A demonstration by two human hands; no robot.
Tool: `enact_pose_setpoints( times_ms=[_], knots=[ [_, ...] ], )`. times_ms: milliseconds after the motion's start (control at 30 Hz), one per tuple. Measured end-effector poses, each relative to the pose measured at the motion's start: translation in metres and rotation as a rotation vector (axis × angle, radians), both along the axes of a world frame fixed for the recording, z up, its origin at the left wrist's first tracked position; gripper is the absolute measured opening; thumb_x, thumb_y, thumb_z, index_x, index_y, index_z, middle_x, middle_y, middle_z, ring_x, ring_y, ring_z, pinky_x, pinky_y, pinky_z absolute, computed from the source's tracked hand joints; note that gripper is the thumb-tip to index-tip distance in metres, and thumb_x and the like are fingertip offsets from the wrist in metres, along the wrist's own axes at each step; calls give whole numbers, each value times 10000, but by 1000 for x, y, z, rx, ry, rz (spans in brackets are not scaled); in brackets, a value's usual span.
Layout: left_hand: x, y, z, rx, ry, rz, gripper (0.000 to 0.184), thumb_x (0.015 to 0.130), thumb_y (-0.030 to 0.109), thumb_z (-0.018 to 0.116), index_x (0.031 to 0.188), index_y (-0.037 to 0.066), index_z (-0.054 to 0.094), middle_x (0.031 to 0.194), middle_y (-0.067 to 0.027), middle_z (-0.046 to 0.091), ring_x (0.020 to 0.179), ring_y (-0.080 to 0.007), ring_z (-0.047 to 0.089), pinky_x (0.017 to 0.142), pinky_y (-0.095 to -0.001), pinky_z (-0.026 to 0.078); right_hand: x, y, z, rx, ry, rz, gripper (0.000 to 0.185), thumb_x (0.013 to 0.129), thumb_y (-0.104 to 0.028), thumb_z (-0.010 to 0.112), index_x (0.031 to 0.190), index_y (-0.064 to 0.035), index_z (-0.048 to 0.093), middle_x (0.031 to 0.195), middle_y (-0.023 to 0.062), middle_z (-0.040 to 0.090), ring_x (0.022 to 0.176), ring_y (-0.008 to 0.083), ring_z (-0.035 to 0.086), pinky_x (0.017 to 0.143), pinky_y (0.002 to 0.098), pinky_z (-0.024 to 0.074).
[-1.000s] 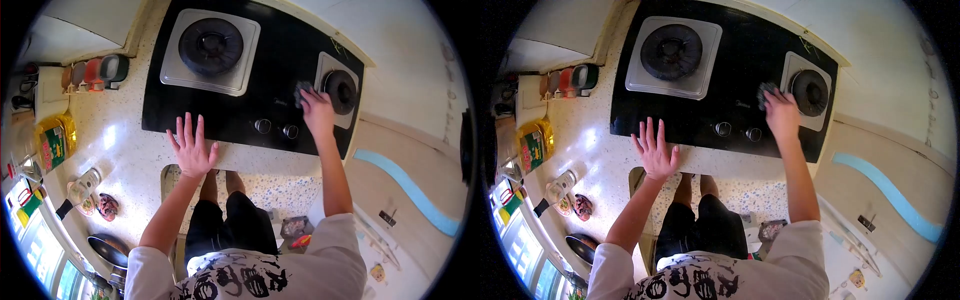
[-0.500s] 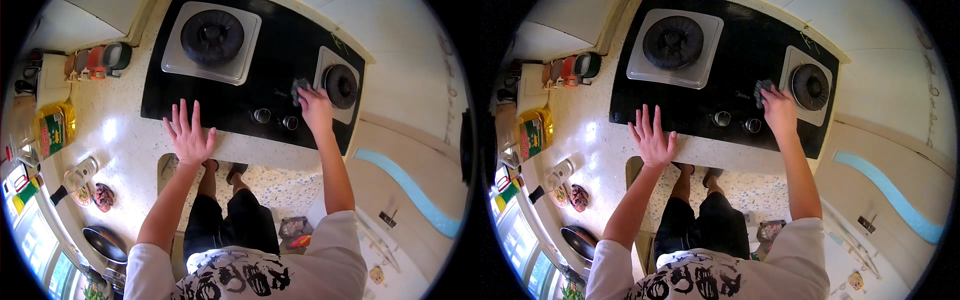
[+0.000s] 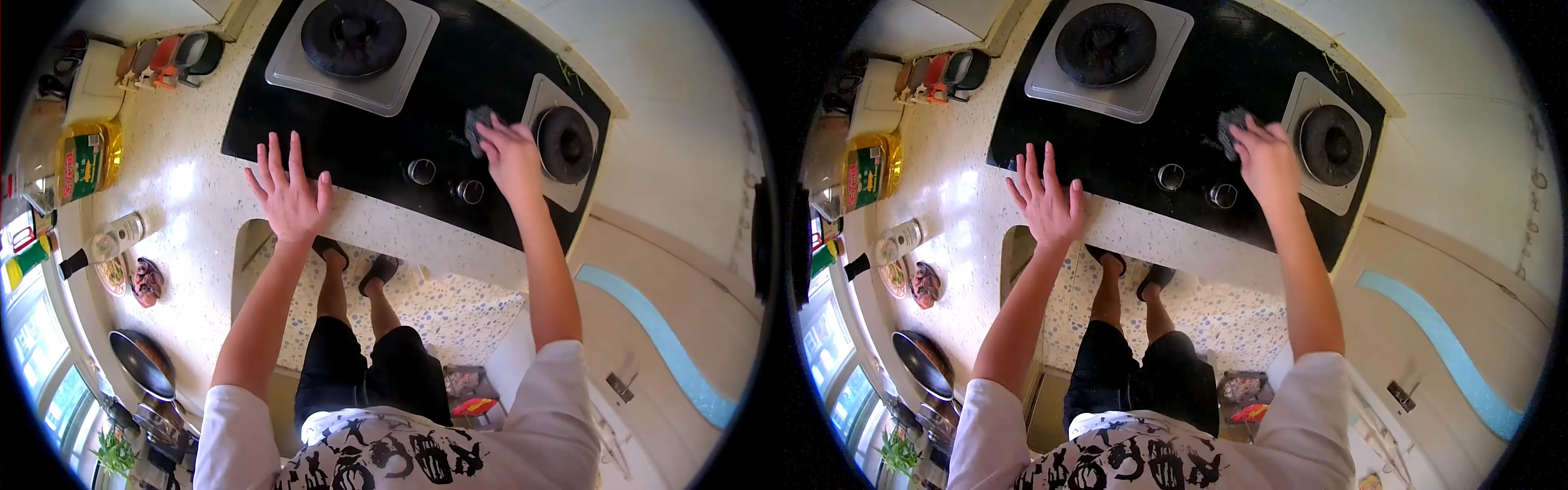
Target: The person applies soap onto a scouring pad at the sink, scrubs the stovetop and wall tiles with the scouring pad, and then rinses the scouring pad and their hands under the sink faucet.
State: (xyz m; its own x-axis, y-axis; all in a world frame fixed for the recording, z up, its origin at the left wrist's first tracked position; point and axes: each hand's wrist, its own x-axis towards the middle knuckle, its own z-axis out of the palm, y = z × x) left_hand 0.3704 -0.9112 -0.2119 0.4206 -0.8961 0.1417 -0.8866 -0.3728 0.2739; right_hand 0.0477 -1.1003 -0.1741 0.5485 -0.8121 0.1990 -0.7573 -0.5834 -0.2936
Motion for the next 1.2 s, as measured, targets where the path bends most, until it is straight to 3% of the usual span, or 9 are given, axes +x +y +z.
enact_pose_setpoints(
  times_ms=[200,333,467,633,767,1000,1200],
  knots=[
    [-7,-1,-6,-9,-45,105,704,1048,515,402,1668,188,337,1737,-127,268,1621,-336,184,1291,-583,7,107,-9,-11,63,-205,229,337,767,-49,814,1097,-120,829,1216,99,776,952,297,649,885,371,569],
    [-6,1,-5,-29,-30,90,688,1051,510,398,1666,206,343,1739,-122,266,1622,-331,184,1293,-580,16,44,13,2,136,-122,262,358,761,-39,830,1108,-129,830,1251,84,770,965,287,645,909,368,573],
    [-4,0,-7,-48,-28,96,677,1053,502,396,1662,211,350,1739,-119,268,1621,-331,191,1296,-575,18,-26,10,0,120,-20,106,393,747,-25,832,1123,-139,825,1278,98,759,968,289,653,889,352,584],
    [-7,-1,-6,-61,-27,108,666,1050,487,415,1657,217,360,1736,-119,274,1621,-332,194,1302,-570,20,42,-10,0,62,-108,184,353,763,-57,816,1109,-126,822,1278,90,758,956,297,651,894,403,572],
    [-6,-1,-7,-72,-37,113,660,1045,482,435,1653,233,369,1734,-114,278,1621,-329,195,1305,-571,27,72,0,2,182,-184,340,384,754,-54,839,1132,-120,813,1274,99,756,954,298,650,872,368,583],
    [-5,0,-8,-67,-42,119,654,1045,494,432,1648,247,378,1728,-112,295,1617,-327,210,1304,-576,34,-45,21,9,154,-53,126,365,782,-35,819,1127,-152,825,1304,61,753,971,278,641,883,369,585],
    [-4,0,-7,-78,-47,127,653,1044,491,431,1643,236,386,1718,-121,314,1606,-329,237,1301,-577,49,15,-19,-5,39,-90,49,375,823,-64,801,1188,-152,801,1279,110,751,991,312,660,898,395,579]
  ],
)
